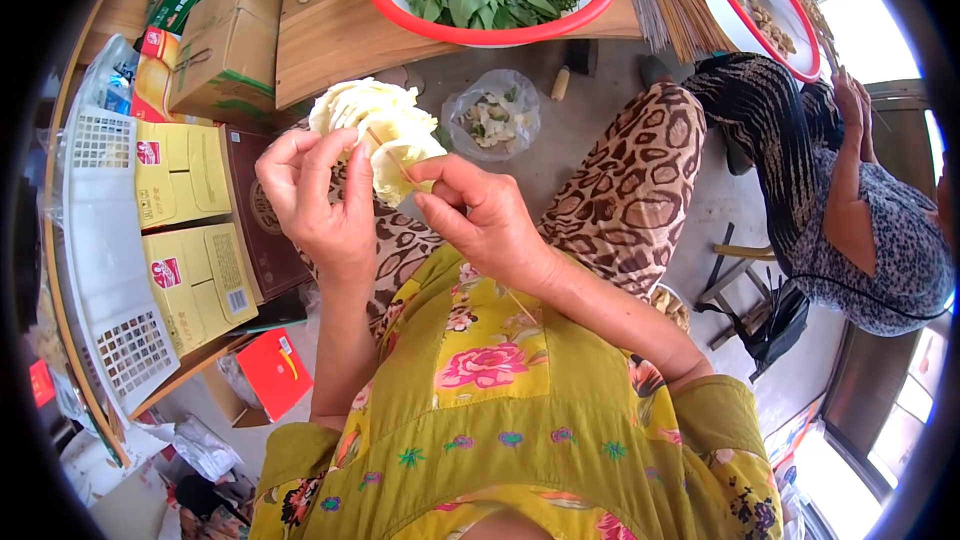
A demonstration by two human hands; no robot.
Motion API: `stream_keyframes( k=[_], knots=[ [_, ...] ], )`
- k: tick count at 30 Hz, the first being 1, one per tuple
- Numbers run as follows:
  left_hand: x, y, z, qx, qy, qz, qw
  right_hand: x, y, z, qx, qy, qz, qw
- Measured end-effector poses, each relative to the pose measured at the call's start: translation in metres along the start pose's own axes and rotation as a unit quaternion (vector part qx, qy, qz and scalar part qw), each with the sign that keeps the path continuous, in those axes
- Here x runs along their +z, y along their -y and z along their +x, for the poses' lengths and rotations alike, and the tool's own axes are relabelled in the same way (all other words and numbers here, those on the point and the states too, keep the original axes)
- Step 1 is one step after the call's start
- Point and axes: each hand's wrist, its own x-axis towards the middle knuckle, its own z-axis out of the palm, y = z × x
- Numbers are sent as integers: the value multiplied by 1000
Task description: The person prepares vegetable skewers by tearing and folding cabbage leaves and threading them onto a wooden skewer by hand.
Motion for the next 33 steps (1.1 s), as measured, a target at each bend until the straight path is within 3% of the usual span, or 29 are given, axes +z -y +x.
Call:
stream_keyframes(
  k=[9,12,15,21,23,28,33],
  knots=[
    [-2,-5,7,-36,32,29,998,-2,6,-1,-42,8,-110,993],
    [-1,-5,7,-14,21,33,999,-2,2,-2,-24,-7,-58,998],
    [-1,-4,1,-66,31,-13,997,-2,0,0,13,-3,-16,1000],
    [-9,-8,-2,-31,30,-16,999,-1,9,-3,20,0,-31,999],
    [-11,-6,-5,-120,24,-108,987,-2,7,-2,14,-1,-13,1000],
    [-8,2,-6,-109,-15,-61,992,-5,5,-4,24,29,23,999],
    [-6,3,-9,-39,-16,7,999,-4,6,-3,26,-1,10,1000]
  ],
)
